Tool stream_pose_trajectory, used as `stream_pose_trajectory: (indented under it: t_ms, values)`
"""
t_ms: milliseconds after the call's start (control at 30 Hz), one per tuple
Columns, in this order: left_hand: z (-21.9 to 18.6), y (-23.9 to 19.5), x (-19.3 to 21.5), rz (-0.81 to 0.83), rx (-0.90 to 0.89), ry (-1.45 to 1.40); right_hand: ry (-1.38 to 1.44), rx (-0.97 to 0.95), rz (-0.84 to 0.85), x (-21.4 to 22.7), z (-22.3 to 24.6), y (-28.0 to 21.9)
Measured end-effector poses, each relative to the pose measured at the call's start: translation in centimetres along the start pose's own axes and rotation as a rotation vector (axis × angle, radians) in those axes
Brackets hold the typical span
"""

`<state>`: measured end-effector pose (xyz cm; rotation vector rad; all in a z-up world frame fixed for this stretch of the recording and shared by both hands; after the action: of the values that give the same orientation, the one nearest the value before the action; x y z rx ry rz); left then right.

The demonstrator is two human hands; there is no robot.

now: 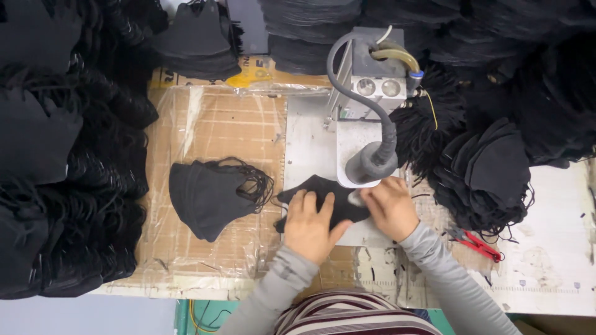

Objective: The person is using an industrial heat-sealing machine to seal the edges of fabric face masks.

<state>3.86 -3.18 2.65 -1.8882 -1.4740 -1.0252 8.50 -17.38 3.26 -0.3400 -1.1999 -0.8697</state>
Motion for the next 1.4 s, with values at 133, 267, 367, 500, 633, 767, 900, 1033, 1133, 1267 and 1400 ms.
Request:
stream_pose_trajectory:
  t_ms: [133,267,367,500,633,767,900,1033,1133,1267,1400]
  values:
    - [0.1,1.1,-1.2,-0.023,0.091,0.199,0.405,-0.309,0.002,0.2,-3.7,0.3]
    - [0.3,1.6,-0.6,0.007,0.119,0.205,0.328,-0.392,0.053,-2.9,-5.9,0.0]
    - [0.3,2.0,-0.1,0.025,0.122,0.176,0.212,-0.212,-0.034,-3.1,-5.0,0.7]
    - [0.7,2.2,-0.1,0.020,0.117,0.160,0.185,-0.228,-0.013,-3.5,-5.0,1.5]
    - [0.8,2.3,0.0,0.015,0.122,0.164,0.111,-0.228,0.004,-3.8,-5.0,1.9]
    - [0.9,2.4,0.2,0.012,0.126,0.159,0.105,-0.237,0.005,-4.1,-5.2,1.9]
    - [0.9,2.6,0.1,0.015,0.127,0.154,0.089,-0.250,0.011,-3.7,-4.7,2.5]
    - [1.0,2.5,0.1,0.011,0.131,0.150,0.082,-0.287,0.058,-4.0,-5.2,2.2]
    - [1.3,2.7,0.2,0.004,0.129,0.153,0.249,-0.402,0.112,-3.6,-6.9,0.5]
    - [2.3,3.7,0.6,-0.025,0.136,0.172,1.241,-0.406,0.122,-3.0,-6.7,-2.9]
    - [2.9,4.8,0.5,-0.034,0.151,0.182,1.517,-0.321,0.134,-3.1,-5.3,-2.6]
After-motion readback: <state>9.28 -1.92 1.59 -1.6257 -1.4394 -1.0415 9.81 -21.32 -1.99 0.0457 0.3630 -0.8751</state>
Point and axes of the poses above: each hand's wrist, its own y-axis towards the middle knuckle, its own x-axis out of the back of the hand, z = x × y, the point moved 10 cm from there along y, towards the middle knuckle, and after that the axes turned 11 degrees about z, right-handed, at the moved point
